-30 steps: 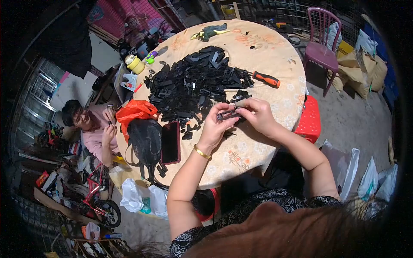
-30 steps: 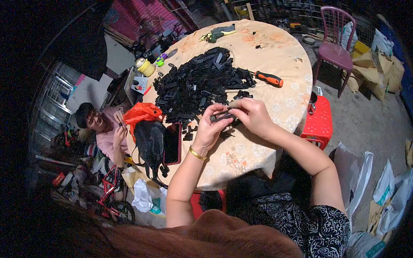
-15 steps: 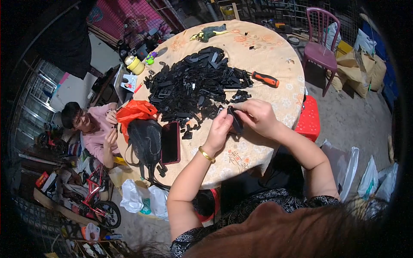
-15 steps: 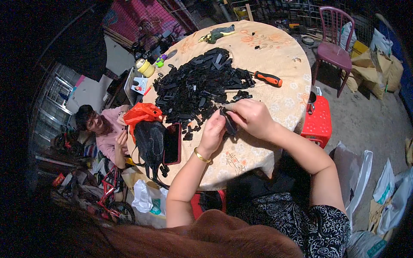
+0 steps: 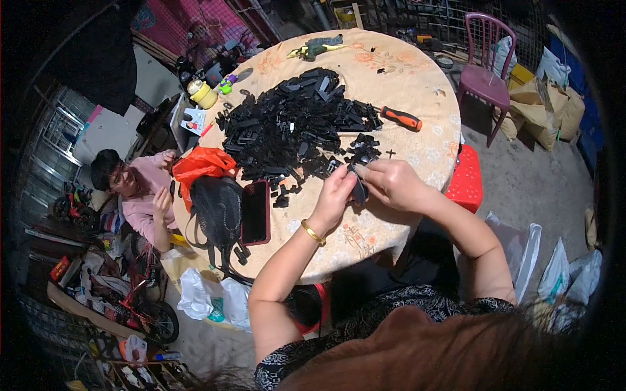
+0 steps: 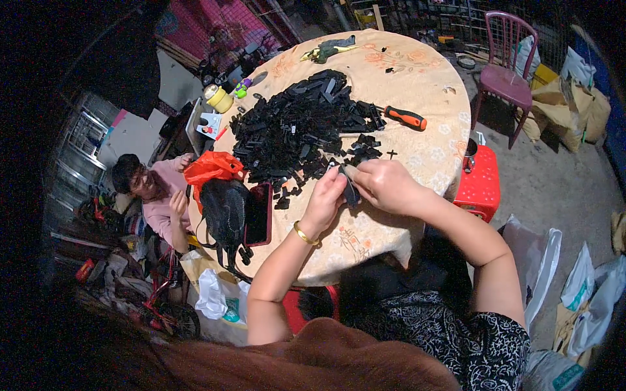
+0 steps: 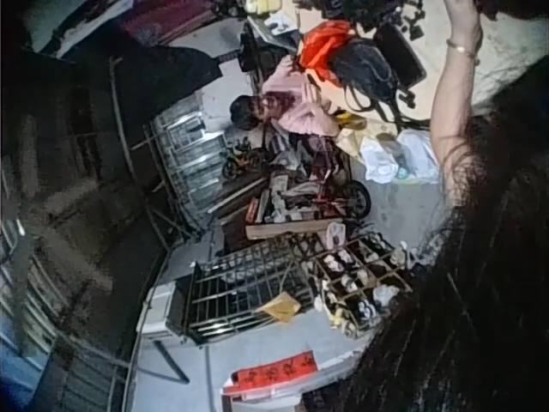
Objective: The person assembles a plastic track by connecting interlocking plastic links together by hand from a pile on the table.
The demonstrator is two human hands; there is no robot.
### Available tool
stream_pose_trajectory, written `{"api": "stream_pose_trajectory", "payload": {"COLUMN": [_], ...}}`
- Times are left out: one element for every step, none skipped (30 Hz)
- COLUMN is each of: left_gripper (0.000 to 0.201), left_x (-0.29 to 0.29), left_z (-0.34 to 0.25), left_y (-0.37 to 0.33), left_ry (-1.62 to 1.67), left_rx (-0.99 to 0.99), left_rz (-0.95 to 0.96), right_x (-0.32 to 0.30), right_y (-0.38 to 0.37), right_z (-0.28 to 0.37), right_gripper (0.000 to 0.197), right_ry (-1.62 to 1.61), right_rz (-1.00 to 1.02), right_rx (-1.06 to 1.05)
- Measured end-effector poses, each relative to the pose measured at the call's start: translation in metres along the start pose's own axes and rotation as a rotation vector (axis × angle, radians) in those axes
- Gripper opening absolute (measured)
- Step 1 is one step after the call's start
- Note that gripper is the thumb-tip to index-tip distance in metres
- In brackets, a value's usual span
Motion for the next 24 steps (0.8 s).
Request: {"api": "stream_pose_trajectory", "payload": {"left_gripper": [0.015,0.015,0.017,0.019,0.019,0.021,0.023,0.026,0.026,0.026,0.026,0.025,0.025,0.02,0.016,0.013,0.012,0.01,0.012,0.015,0.015,0.013,0.011,0.011], "left_x": [0.0,0.001,0.001,0.0,0.003,0.009,0.012,0.014,0.017,0.02,0.015,0.005,-0.003,-0.008,-0.014,-0.025,-0.039,-0.062,-0.074,-0.085,-0.089,-0.087,-0.086,-0.086], "left_z": [0.002,0.002,0.003,0.004,0.005,0.008,0.011,0.013,0.013,0.012,0.014,0.011,0.002,-0.021,-0.03,-0.039,-0.044,-0.041,-0.041,-0.038,-0.035,-0.034,-0.034,-0.033], "left_y": [-0.001,-0.001,-0.001,-0.002,-0.003,-0.006,-0.008,-0.009,-0.009,-0.008,-0.009,-0.014,-0.016,-0.022,-0.03,-0.037,-0.043,-0.051,-0.059,-0.064,-0.069,-0.073,-0.076,-0.079], "left_ry": [0.006,0.006,-0.005,-0.015,-0.018,0.055,0.128,0.165,0.164,0.163,0.162,-0.181,-0.523,-1.223,-1.463,-1.64,-1.726,-1.86,-1.942,-2.021,-2.02,-2.071,-2.121,-2.118], "left_rx": [-0.026,-0.026,-0.053,-0.08,-0.082,-0.09,-0.098,-0.158,-0.19,-0.223,-0.223,-0.159,-0.095,0.323,0.366,0.405,0.411,0.474,0.366,0.254,0.254,0.223,0.191,0.194], "left_rz": [-0.003,-0.001,0.005,0.011,0.012,-0.029,-0.07,-0.045,-0.07,-0.095,-0.098,-0.099,-0.105,-0.121,-0.183,-0.253,-0.282,-0.278,-0.245,-0.213,-0.211,-0.217,-0.225,-0.219], "right_x": [0.002,0.001,0.0,0.0,0.0,-0.002,-0.003,-0.001,0.0,0.0,-0.003,-0.007,-0.004,0.0,0.005,0.013,0.019,0.023,0.023,0.022,0.023,0.024,0.02,0.017], "right_y": [0.003,0.005,0.007,0.008,0.009,0.011,0.013,0.016,0.019,0.022,0.027,0.03,0.034,0.037,0.043,0.043,0.044,0.041,0.04,0.037,0.036,0.035,0.031,0.027], "right_z": [0.0,0.001,0.001,0.003,0.005,0.005,0.005,0.005,0.004,0.003,0.003,0.004,0.005,0.006,0.005,0.008,0.012,0.016,0.015,0.012,0.007,-0.005,-0.016,-0.028], "right_gripper": [0.029,0.029,0.031,0.033,0.033,0.034,0.035,0.035,0.035,0.035,0.035,0.035,0.034,0.032,0.029,0.027,0.025,0.024,0.024,0.023,0.023,0.023,0.022,0.02], "right_ry": [-0.009,-0.008,-0.045,-0.081,-0.082,-0.09,-0.098,-0.099,-0.133,-0.167,-0.168,-0.16,-0.112,-0.064,-0.043,-0.022,-0.022,-0.024,-0.023,-0.045,-0.067,-0.078,-0.04,-0.002], "right_rz": [0.041,0.04,0.018,-0.005,-0.008,-0.034,-0.06,-0.06,-0.119,-0.177,-0.139,-0.142,-0.027,0.088,0.101,0.14,0.159,0.178,0.177,0.193,0.21,0.198,0.151,0.112], "right_rx": [0.025,0.027,0.037,0.048,0.05,0.144,0.239,0.24,0.278,0.316,0.354,0.36,0.4,0.439,0.395,0.362,0.369,0.368,0.364,0.352,0.345,0.364,0.378,0.396]}}
Point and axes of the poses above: each hand's wrist, its own y-axis away from the middle knuckle, its own x-axis out of the palm, z = x × y, the point moved 3 cm from there along -y, towards the middle knuckle, and after that the axes turned 5 degrees about z, right-handed, at the moved point
